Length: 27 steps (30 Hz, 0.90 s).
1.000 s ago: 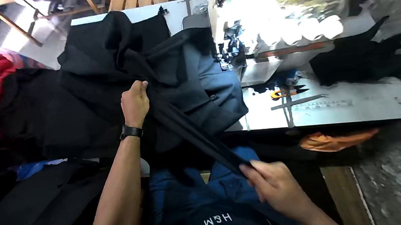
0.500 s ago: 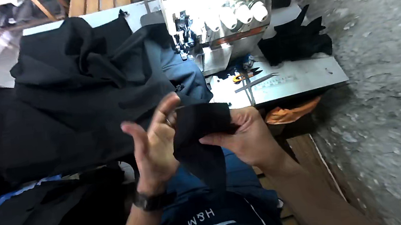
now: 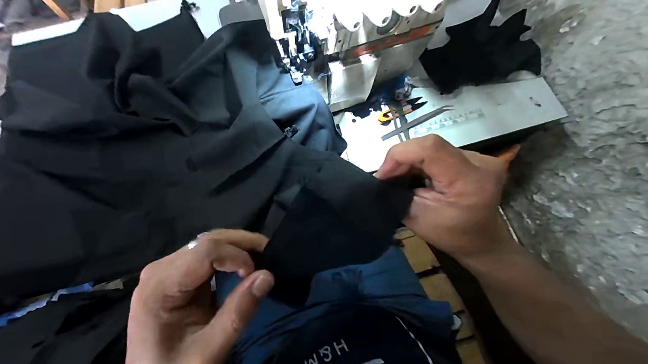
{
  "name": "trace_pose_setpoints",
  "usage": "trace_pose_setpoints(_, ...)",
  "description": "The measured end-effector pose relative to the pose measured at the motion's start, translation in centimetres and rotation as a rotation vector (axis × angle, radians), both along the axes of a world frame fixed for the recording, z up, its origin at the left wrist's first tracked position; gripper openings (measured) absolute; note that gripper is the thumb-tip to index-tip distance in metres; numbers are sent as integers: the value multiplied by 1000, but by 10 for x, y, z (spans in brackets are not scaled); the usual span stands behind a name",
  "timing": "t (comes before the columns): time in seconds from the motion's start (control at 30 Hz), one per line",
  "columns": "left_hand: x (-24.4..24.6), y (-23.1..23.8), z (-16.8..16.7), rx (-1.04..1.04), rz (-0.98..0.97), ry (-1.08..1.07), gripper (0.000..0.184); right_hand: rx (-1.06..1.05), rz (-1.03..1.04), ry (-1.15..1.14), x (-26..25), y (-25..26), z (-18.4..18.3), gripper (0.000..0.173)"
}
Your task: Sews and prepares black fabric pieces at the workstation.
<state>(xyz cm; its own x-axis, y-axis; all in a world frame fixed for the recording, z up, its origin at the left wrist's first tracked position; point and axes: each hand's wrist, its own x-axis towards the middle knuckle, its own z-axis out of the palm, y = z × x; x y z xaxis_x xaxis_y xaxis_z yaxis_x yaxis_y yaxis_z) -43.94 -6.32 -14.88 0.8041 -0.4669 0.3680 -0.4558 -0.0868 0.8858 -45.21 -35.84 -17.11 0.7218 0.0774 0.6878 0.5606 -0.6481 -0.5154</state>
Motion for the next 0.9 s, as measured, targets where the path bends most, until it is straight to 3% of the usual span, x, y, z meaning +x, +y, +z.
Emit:
trace_pose_setpoints(0.03, 0, 1, 0, -6, -28, 44, 10, -49, 9, -57, 1, -1, 4, 11)
trace_pose_setpoints(0.13, 4, -2, -6, -111, -67, 148, 11, -67, 199, -58, 6, 2, 12, 21)
trace_pose_setpoints(0.2, 4, -11, -10, -238, -38, 229, 10, 102, 443, 130, 7, 6, 9, 15)
trace_pose_setpoints(0.27, 3, -19, -9, -315, 10, 261, 6, 415, 662, 404, 5, 11, 3, 4)
trace_pose_setpoints(0.33, 2, -17, -3, -213, 62, 204, 16, 593, 719, 594, 1, 10, 1, 10)
trace_pose_setpoints(0.37, 1, -14, 3, -100, 97, 140, 16, 561, 685, 613, 0, 8, 3, 18)
trace_pose_setpoints(0.43, -2, -6, 14, 233, 183, -45, 8, 291, 490, 548, 0, 5, 10, 26)
trace_pose_setpoints(0.53, -6, -4, 25, 596, 217, -262, 22, -85, 245, 428, 0, 6, 15, 11)
trace_pose_setpoints(0.57, -9, -6, 27, 669, 220, -295, 22, -122, 209, 396, 0, 8, 15, 9)
trace_pose_setpoints(0.63, -14, -12, 28, 761, 245, -343, 44, -137, 161, 346, 0, 10, 15, 8)
trace_pose_setpoints(0.7, -16, -19, 23, 818, 271, -401, 55, -122, 133, 313, 1, 11, 15, 11)
trace_pose_setpoints(0.77, -14, -22, 16, 773, 297, -406, 43, -73, 143, 311, 1, 11, 14, 14)
trace_pose_setpoints(0.83, -10, -20, 14, 588, 280, -284, 25, 39, 191, 350, 0, 9, 14, 19)
trace_pose_setpoints(0.9, -6, -19, 15, 396, 203, -165, 21, 195, 247, 420, -2, 8, 14, 23)
